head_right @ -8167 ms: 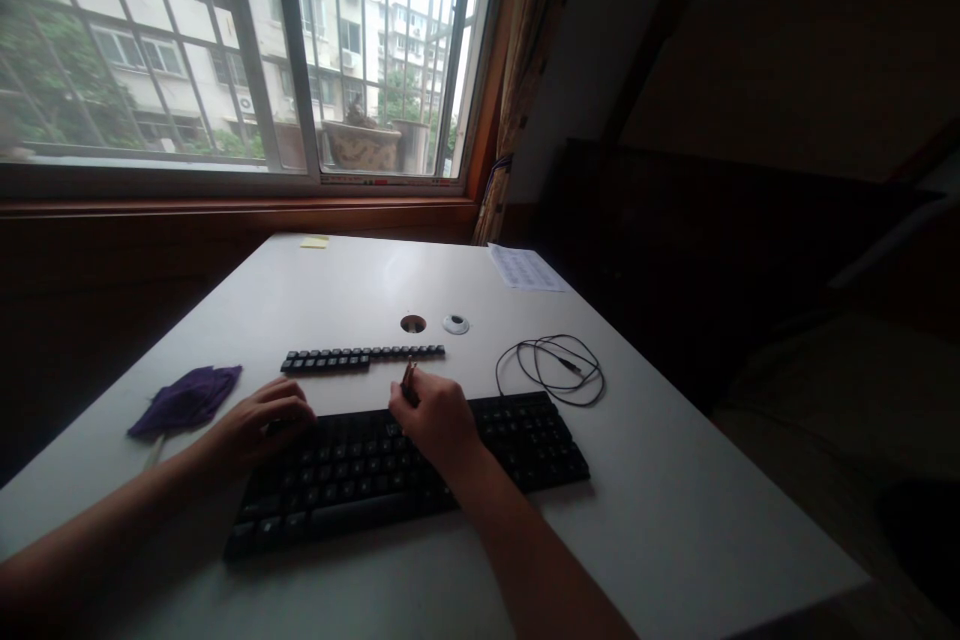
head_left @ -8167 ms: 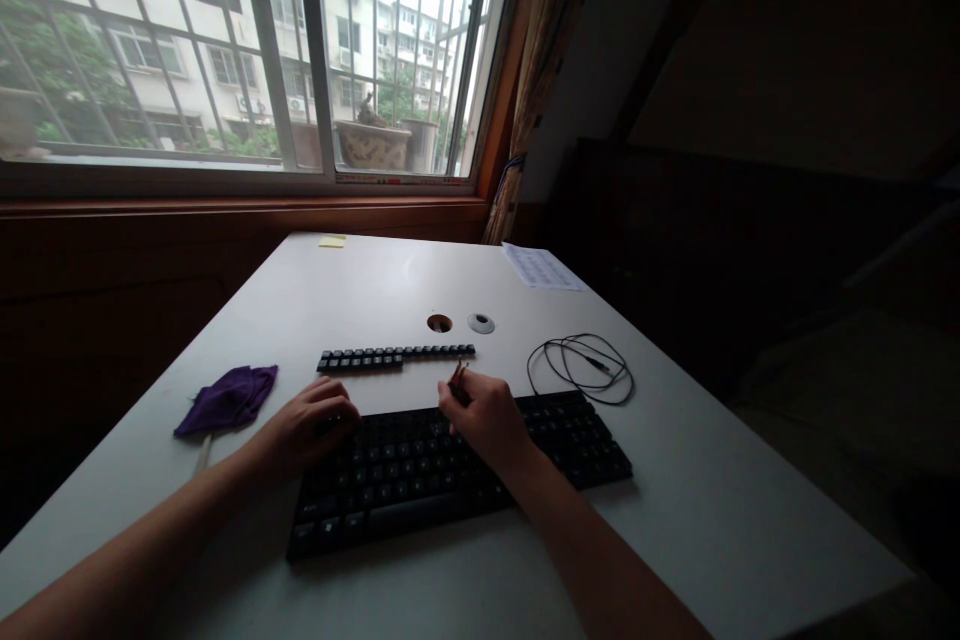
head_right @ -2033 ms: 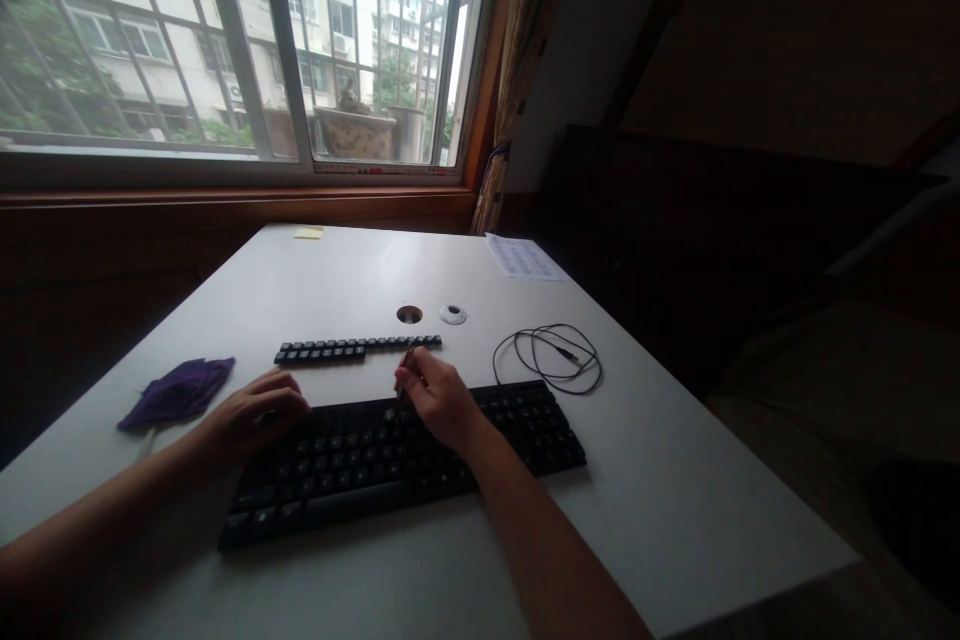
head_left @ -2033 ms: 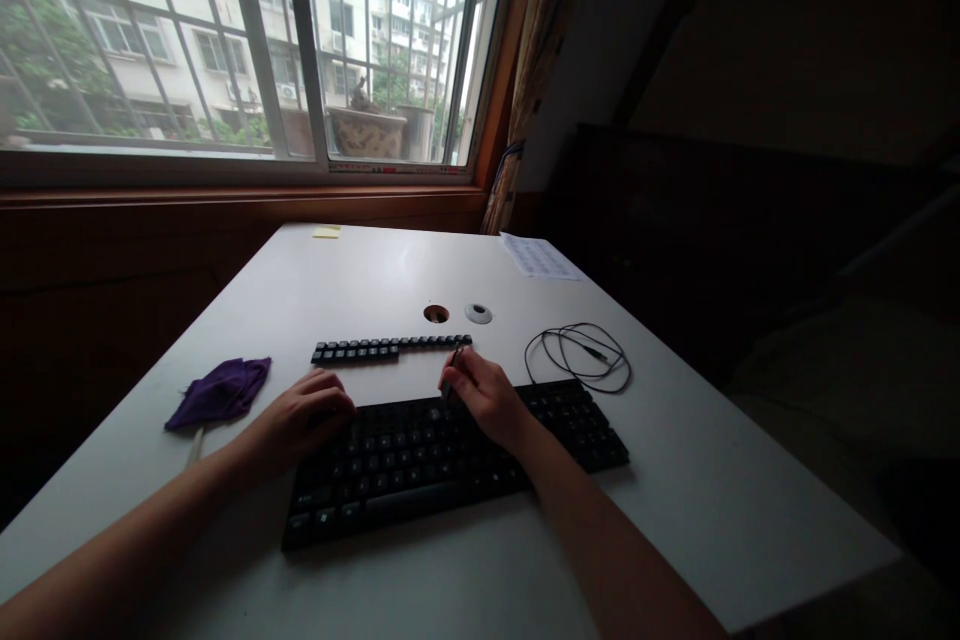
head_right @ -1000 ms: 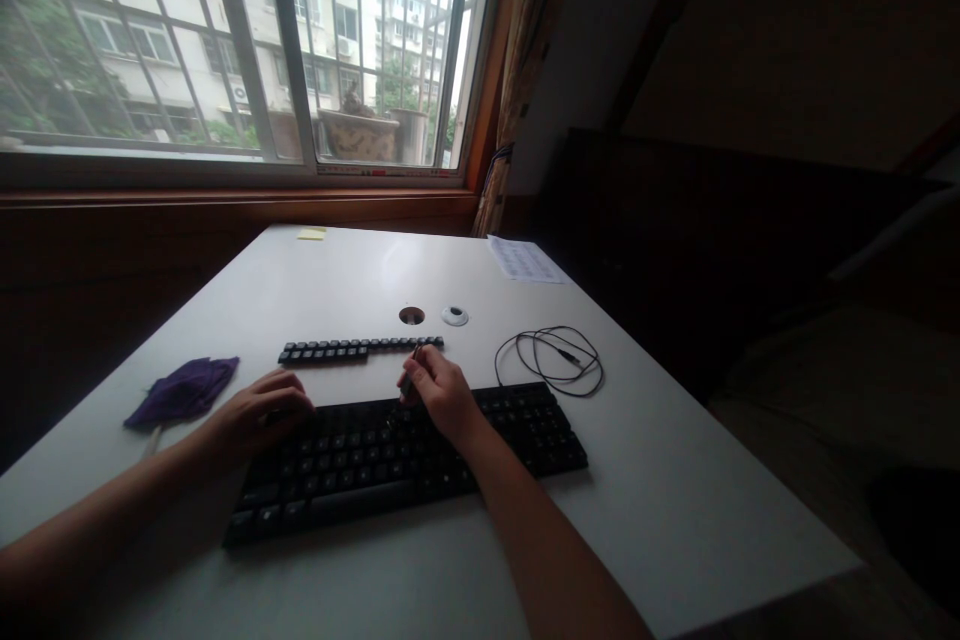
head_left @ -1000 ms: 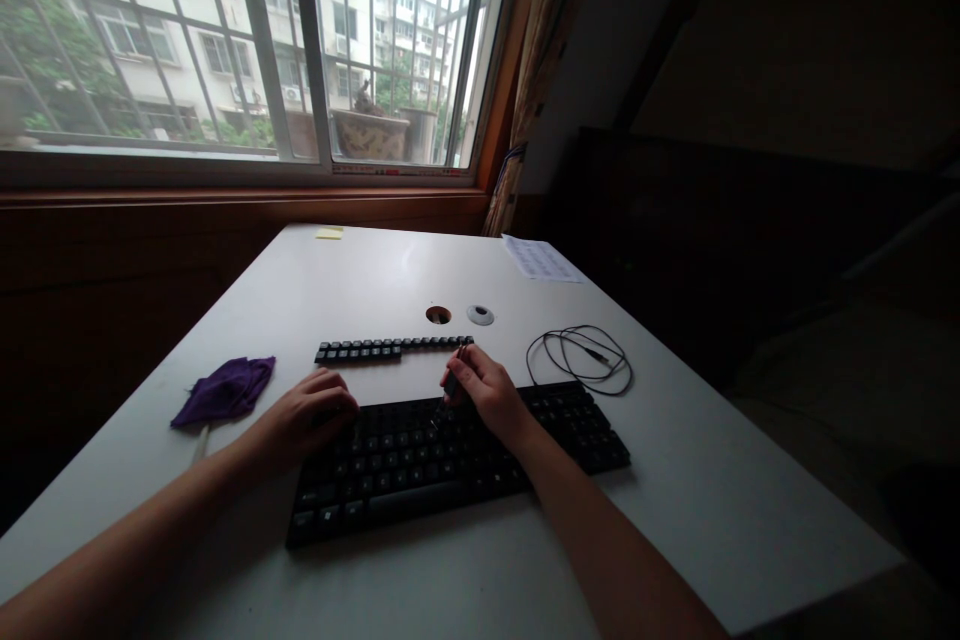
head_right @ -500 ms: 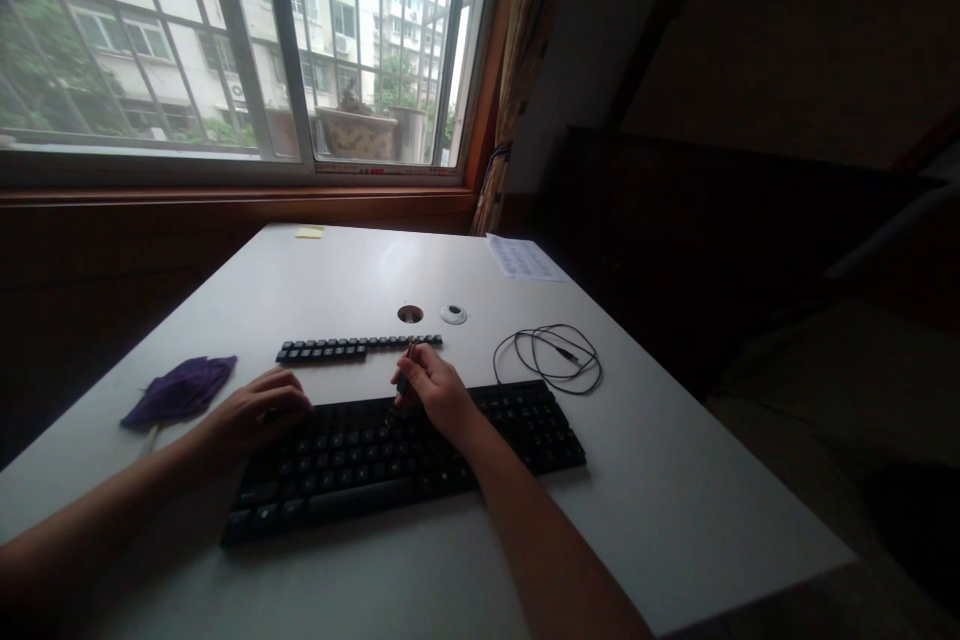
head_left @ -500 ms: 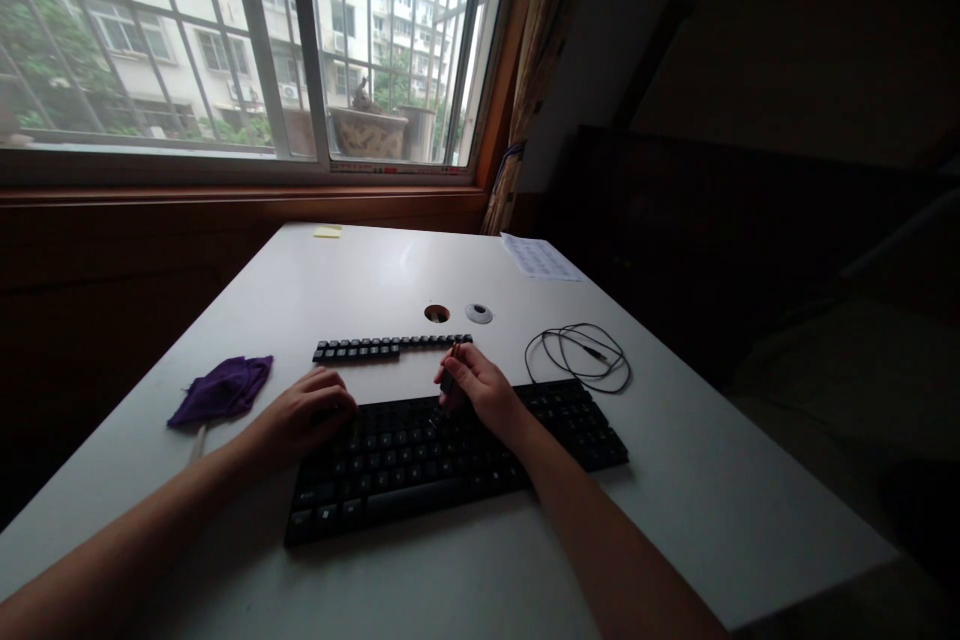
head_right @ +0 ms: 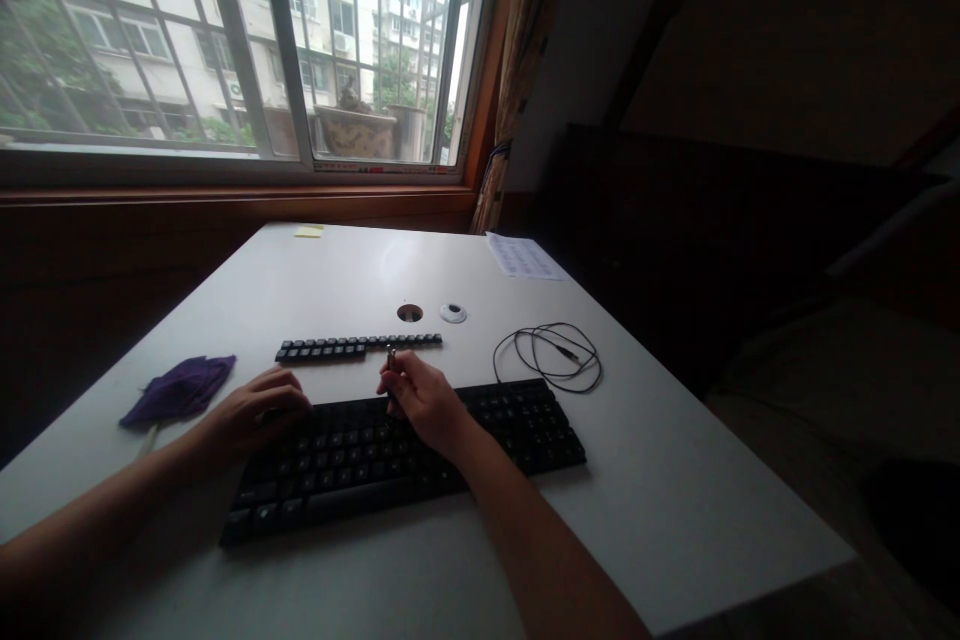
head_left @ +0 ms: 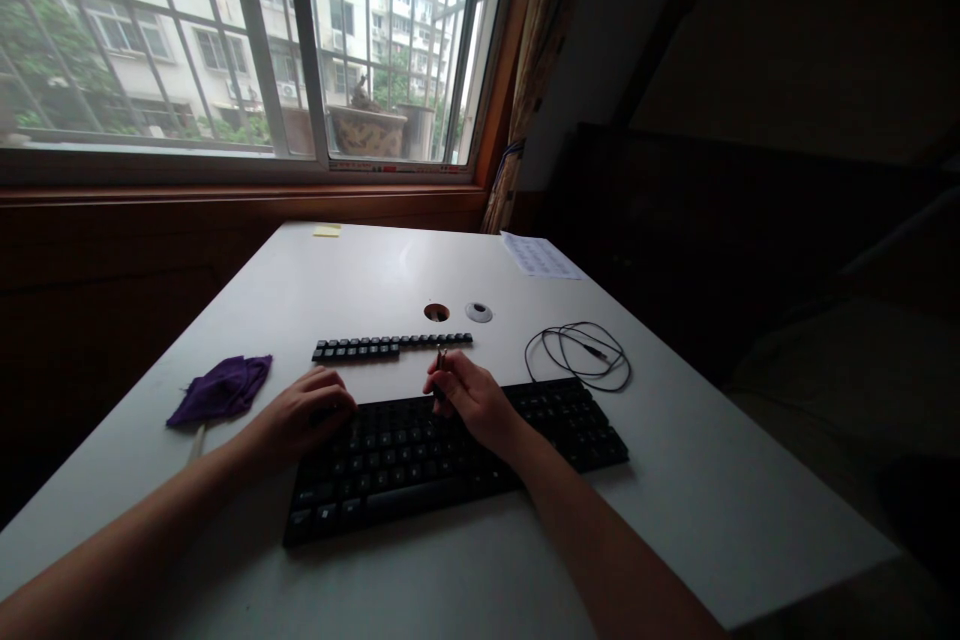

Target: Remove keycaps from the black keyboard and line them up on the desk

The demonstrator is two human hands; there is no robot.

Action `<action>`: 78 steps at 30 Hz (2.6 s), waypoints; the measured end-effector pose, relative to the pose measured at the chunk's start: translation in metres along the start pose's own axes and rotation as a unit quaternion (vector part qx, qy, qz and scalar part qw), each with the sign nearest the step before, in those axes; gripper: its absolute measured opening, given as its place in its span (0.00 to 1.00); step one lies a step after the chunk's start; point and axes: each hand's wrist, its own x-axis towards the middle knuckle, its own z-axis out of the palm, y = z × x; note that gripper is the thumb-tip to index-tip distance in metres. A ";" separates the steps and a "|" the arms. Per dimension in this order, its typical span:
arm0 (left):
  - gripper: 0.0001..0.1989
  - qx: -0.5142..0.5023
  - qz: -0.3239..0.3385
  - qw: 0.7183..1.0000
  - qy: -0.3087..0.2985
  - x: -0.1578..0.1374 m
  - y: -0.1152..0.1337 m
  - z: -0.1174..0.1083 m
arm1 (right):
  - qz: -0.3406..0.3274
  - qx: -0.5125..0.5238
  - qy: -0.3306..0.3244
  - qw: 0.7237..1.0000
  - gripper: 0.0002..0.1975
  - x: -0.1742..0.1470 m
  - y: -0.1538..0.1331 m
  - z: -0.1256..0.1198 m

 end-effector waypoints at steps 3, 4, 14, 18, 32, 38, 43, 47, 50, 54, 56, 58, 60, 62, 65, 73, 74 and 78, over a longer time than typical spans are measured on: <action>0.06 -0.004 -0.004 1.000 -0.001 0.000 0.001 0.000 | -0.027 -0.054 -0.019 0.998 0.08 -0.005 -0.009 -0.002; 0.06 -0.005 -0.004 1.000 0.000 0.001 0.002 0.000 | -0.037 -0.072 -0.026 0.996 0.07 -0.006 -0.011 -0.003; 0.07 0.006 -0.005 1.000 -0.002 0.000 0.001 0.000 | -0.141 -0.162 -0.064 0.974 0.04 -0.009 -0.023 -0.005; 0.07 0.006 -0.006 1.000 -0.005 0.000 0.002 -0.001 | -0.195 -0.225 -0.094 0.950 0.04 -0.011 -0.031 -0.001; 0.07 -0.002 -0.006 1.000 -0.006 0.000 0.001 -0.001 | -0.112 -0.118 -0.043 0.986 0.03 -0.006 -0.023 -0.009; 0.08 0.000 -0.001 1.000 0.003 0.001 0.001 0.000 | -0.087 -0.071 -0.015 0.994 0.07 -0.005 -0.015 -0.010; 0.08 -0.002 -0.006 1.000 0.000 0.001 0.002 -0.001 | -0.080 -0.041 0.007 0.996 0.09 -0.004 -0.014 -0.011; 0.08 0.000 -0.003 1.000 0.003 0.001 0.002 -0.001 | -0.074 -0.002 0.013 0.997 0.09 -0.004 -0.018 -0.011; 0.07 0.009 0.004 1.000 0.011 0.001 0.003 -0.001 | -0.069 0.042 0.017 0.997 0.08 -0.002 -0.021 -0.009; 0.07 0.021 0.007 0.999 0.029 0.002 0.006 0.001 | -0.050 0.126 0.017 0.991 0.08 0.000 -0.020 -0.001; 0.08 0.021 0.004 0.999 0.039 0.001 0.008 0.001 | -0.040 0.167 0.012 0.985 0.08 0.001 -0.019 0.005; 0.09 0.013 -0.004 0.999 0.049 0.001 0.011 0.000 | -0.029 0.198 0.008 0.980 0.08 0.001 -0.017 0.011; 0.10 -0.001 -0.013 0.998 0.056 0.001 0.014 0.000 | -0.020 0.221 0.006 0.975 0.09 0.001 -0.016 0.016; 0.10 -0.020 -0.018 0.998 0.058 0.002 0.018 -0.001 | -0.008 0.232 0.005 0.973 0.10 0.001 -0.015 0.021; 0.11 -0.049 -0.025 0.997 0.051 0.003 0.022 -0.002 | 0.010 0.237 -0.001 0.972 0.13 0.000 -0.014 0.026; 0.08 -0.109 -0.051 0.992 0.042 0.007 0.024 -0.003 | 0.003 0.258 -0.023 0.966 0.14 -0.001 -0.011 0.035; 0.08 -0.113 -0.056 0.991 0.042 0.007 0.024 -0.003 | 0.005 0.260 -0.027 0.965 0.14 -0.001 -0.011 0.035; 0.08 -0.133 -0.068 0.988 0.038 0.007 0.025 -0.002 | 0.017 0.261 -0.038 0.964 0.15 -0.002 -0.010 0.035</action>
